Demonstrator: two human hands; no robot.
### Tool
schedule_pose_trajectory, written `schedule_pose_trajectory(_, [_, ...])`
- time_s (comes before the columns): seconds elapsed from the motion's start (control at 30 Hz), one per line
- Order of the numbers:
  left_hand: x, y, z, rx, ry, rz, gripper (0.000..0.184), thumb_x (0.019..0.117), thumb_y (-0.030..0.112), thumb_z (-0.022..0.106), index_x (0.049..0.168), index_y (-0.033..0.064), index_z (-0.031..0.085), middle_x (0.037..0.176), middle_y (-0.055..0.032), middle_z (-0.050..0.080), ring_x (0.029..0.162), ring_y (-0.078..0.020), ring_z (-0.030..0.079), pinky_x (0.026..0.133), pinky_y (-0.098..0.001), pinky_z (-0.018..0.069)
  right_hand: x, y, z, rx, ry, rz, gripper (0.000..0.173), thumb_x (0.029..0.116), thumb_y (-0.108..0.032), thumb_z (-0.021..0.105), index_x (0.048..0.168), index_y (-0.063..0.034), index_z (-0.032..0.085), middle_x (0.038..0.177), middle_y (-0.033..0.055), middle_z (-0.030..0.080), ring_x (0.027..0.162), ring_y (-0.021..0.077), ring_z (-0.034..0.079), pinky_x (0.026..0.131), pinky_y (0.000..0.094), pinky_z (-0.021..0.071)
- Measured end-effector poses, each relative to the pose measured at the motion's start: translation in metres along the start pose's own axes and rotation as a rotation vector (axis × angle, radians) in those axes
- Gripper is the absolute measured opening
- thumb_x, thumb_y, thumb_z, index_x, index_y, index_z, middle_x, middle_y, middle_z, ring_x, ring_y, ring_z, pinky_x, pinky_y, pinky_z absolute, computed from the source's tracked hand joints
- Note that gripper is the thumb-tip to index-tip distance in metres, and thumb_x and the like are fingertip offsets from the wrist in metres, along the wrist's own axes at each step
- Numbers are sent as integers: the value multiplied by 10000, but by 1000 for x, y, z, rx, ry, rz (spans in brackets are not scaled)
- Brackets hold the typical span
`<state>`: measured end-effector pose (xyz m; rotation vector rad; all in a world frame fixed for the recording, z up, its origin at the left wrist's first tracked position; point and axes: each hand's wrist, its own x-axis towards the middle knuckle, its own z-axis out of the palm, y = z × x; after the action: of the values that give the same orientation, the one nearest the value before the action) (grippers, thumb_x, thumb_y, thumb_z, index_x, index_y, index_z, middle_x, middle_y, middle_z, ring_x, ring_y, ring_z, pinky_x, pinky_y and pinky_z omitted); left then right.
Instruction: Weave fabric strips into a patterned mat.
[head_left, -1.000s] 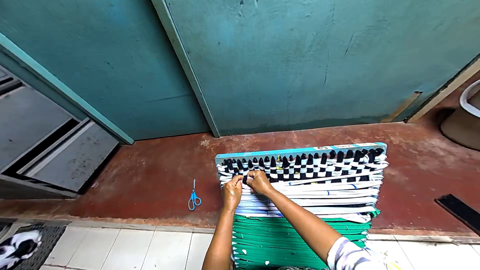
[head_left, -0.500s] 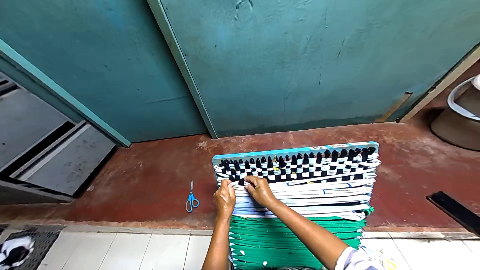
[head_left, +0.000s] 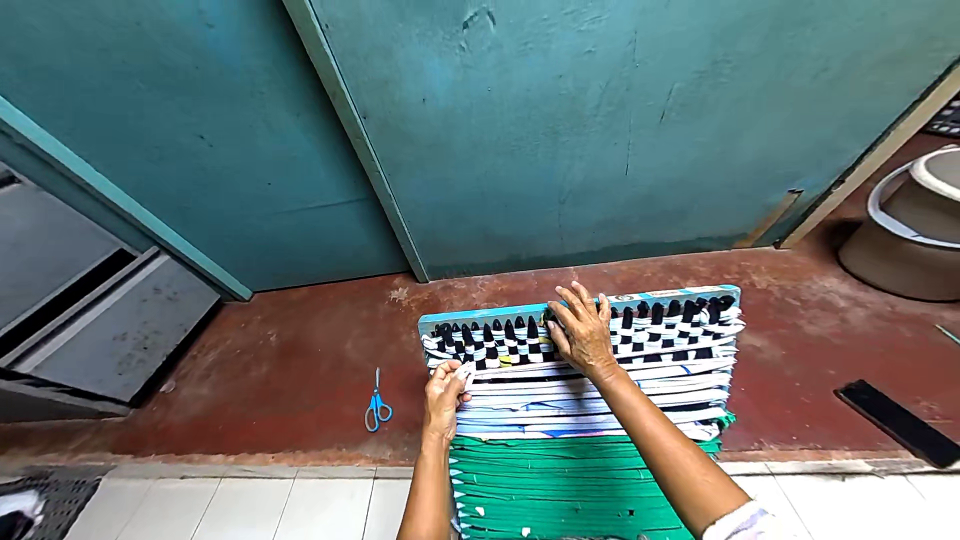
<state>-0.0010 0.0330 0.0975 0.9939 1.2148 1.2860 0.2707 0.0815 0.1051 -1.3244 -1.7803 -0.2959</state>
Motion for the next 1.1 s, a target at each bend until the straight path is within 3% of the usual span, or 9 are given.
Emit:
schedule_pose_trajectory(0.07, [-1, 9, -5, 457, -61, 55, 271, 916, -6, 665, 1173, -78, 621, 919, -107, 687, 783, -123, 646, 731, -285, 541, -2, 5, 3, -22, -64, 7, 447, 998, -367, 486, 1204, -62, 740, 1328, 170, 683, 1316, 490, 557, 1049, 813, 276])
schedule_pose_trajectory(0.13, [-1, 20, -9, 845, -57, 126, 224, 942, 61, 678, 1104, -90, 707, 987, -241, 720, 954, -339, 693, 916, -519, 516, -5, 6, 8, -62, -66, -6, 520, 981, -460, 493, 1207, -60, 737, 1283, 160, 705, 1244, 455, 620, 1039, 790, 310])
schedule_pose_trajectory(0.2, [1, 27, -13, 928, 10, 241, 187, 966, 70, 630, 1003, -79, 738, 917, -249, 722, 918, -379, 699, 894, -577, 499, -6, 7, 11, -83, -42, -13, 546, 979, -491, 481, 1199, -63, 738, 1260, 155, 715, 1204, 428, 649, 1032, 767, 338])
schedule_pose_trajectory(0.4, [14, 27, -42, 644, 258, 407, 175, 964, 36, 575, 972, -73, 711, 843, -118, 703, 781, -112, 642, 776, -325, 515, -7, 8, 14, -79, -14, 1, 497, 974, -463, 524, 1178, -67, 743, 1243, 144, 723, 1184, 405, 665, 1035, 749, 352])
schedule_pose_trajectory(0.5, [24, 13, -64, 568, 347, 402, 172, 961, 22, 564, 963, -85, 698, 827, -91, 683, 766, -56, 600, 763, -264, 486, -6, 9, 15, -77, -7, -3, 487, 975, -460, 533, 1177, -71, 745, 1237, 146, 724, 1176, 408, 667, 1037, 744, 356])
schedule_pose_trajectory(0.63, [39, 1, -77, 403, 407, 322, 106, 963, -23, 581, 937, -78, 667, 763, -15, 623, 660, 21, 544, 636, -158, 457, -7, 11, 15, -95, -8, -18, 486, 983, -465, 537, 1184, -74, 745, 1241, 142, 724, 1176, 398, 672, 1037, 743, 361])
schedule_pose_trajectory(0.93, [30, 17, -83, 362, 307, 167, 63, 973, -11, 599, 939, -34, 647, 698, 13, 590, 571, -15, 545, 542, -178, 472, -6, 9, 10, -65, -37, 11, 484, 964, -451, 566, 1195, -62, 739, 1263, 160, 711, 1216, 429, 643, 1052, 763, 327])
schedule_pose_trajectory(1.03, [8, 29, -76, 414, 212, 185, 42, 951, -17, 617, 945, -44, 649, 720, 9, 621, 602, -6, 569, 581, -175, 490, -6, -13, 3, -17, 37, 16, 389, 923, -329, 607, 1156, -54, 754, 1283, 193, 694, 1273, 517, 573, 1038, 819, 272])
schedule_pose_trajectory(1.1, [-10, 33, -63, 508, 81, 278, 105, 925, -10, 620, 972, -87, 673, 831, -52, 671, 714, -34, 606, 692, -213, 516, -10, -46, 0, 83, 41, -30, 323, 916, -263, 621, 1108, -48, 767, 1253, 182, 713, 1222, 476, 621, 990, 752, 382])
